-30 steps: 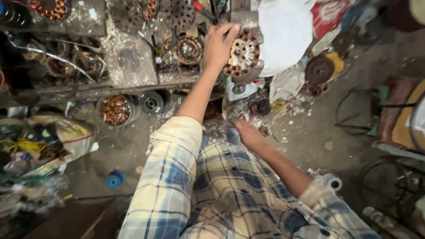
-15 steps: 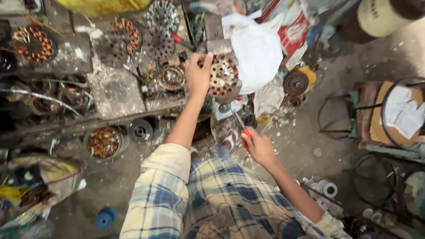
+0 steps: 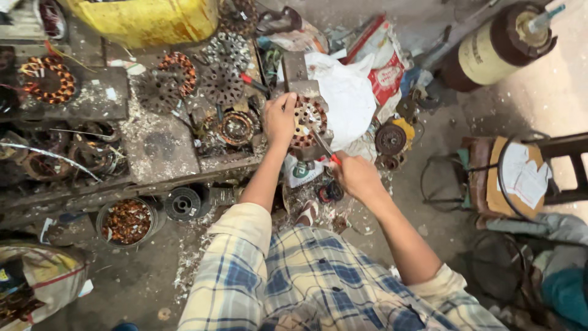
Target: The person uses pliers to pull and remove copper wire from circular stator components clamped in a vise. The person repeatedly adjusts the components and continues removing wire from multiple units on a cluttered workbench.
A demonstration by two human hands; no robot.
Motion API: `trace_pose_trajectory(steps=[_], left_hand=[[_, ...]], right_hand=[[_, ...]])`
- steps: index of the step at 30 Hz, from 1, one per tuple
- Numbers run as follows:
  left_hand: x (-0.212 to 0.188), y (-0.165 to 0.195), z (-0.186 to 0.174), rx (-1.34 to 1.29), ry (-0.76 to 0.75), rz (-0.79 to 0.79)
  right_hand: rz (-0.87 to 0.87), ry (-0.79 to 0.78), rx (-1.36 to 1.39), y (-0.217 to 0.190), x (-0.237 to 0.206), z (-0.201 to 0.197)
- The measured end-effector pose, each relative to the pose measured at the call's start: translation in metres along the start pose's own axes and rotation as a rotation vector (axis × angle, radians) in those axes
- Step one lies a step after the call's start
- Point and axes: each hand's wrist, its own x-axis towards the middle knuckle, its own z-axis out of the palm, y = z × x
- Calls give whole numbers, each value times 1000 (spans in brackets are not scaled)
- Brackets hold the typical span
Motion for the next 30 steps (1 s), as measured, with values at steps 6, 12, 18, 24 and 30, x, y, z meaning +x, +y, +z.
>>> trace_pose_trajectory(steps=[6, 12, 18, 24, 30], left_hand=[[1, 3, -2, -7, 17, -3], [2, 3, -4, 25, 6, 4], [3, -4, -1, -8, -7, -5], [6, -12, 0, 25, -31, -5], [1, -14, -4, 34, -79, -77]], right_hand=[[169, -507, 1375, 41, 25, 17], [138, -477, 1602, 32, 26, 63], [-110, 243, 290, 20, 25, 91], [-244, 331, 251, 44, -10, 94], [-449, 278, 329, 72, -63, 125]])
